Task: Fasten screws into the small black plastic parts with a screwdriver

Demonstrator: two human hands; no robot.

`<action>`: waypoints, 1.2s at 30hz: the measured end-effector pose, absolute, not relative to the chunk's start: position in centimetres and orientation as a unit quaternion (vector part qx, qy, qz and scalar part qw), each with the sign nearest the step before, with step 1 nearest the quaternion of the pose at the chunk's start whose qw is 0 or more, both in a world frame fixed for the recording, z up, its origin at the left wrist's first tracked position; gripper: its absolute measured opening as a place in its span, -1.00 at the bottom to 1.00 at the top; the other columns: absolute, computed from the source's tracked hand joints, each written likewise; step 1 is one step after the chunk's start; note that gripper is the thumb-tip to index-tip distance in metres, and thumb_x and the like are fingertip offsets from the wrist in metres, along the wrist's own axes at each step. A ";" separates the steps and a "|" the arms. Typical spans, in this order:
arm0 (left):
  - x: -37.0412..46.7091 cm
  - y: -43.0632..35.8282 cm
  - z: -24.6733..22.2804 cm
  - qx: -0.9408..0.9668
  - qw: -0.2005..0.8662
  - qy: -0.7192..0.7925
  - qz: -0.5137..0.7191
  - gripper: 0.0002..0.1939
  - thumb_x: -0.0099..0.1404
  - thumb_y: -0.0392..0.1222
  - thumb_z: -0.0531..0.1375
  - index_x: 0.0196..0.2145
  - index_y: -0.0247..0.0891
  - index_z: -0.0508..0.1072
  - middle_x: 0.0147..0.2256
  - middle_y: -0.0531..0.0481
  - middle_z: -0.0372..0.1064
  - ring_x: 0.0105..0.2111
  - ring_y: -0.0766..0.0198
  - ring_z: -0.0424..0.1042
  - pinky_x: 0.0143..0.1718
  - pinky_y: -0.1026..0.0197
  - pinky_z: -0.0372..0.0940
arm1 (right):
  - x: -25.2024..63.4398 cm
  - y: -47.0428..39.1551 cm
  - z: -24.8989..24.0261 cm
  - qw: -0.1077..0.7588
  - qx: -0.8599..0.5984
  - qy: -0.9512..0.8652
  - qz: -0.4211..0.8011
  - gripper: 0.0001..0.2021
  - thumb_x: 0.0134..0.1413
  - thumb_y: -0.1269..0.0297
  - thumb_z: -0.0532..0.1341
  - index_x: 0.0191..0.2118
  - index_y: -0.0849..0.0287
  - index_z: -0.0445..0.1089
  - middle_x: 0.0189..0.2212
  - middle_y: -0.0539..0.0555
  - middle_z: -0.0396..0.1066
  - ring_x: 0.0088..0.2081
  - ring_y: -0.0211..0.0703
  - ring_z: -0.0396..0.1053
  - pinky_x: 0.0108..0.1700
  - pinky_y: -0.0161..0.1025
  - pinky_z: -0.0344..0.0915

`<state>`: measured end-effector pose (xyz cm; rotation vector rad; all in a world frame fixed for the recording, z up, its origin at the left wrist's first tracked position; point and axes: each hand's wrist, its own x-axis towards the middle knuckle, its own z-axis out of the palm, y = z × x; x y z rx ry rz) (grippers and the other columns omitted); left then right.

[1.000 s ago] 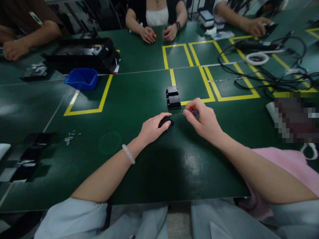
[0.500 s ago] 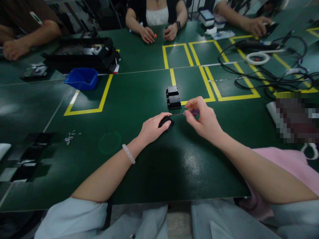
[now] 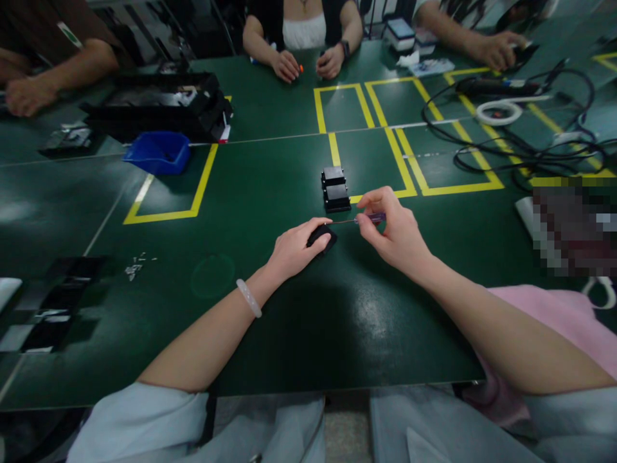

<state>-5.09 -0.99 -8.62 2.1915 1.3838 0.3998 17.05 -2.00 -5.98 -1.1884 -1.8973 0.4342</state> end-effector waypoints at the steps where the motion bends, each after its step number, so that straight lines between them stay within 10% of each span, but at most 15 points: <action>1: -5.1 -1.0 -8.6 0.807 0.257 0.511 0.146 -0.53 0.46 0.11 -0.06 0.19 -0.06 0.35 0.09 0.01 0.46 -0.01 0.06 0.47 -0.05 0.08 0.30 | 17.0 -2.0 -5.9 0.417 -0.474 -0.756 0.172 -0.84 0.15 0.35 0.17 -0.14 0.08 0.24 -0.38 -0.02 0.37 -0.34 -0.17 0.42 -0.26 -0.22 0.30; 36: -5.1 -0.9 -8.9 0.810 0.250 0.509 0.150 -0.52 0.45 0.12 -0.05 0.20 -0.05 0.35 0.08 0.01 0.47 -0.04 0.06 0.48 -0.06 0.09 0.31 | 17.0 -2.1 -5.7 0.417 -0.479 -0.753 0.171 -0.83 0.14 0.36 0.17 -0.15 0.07 0.23 -0.41 -0.04 0.35 -0.39 -0.19 0.39 -0.29 -0.22 0.28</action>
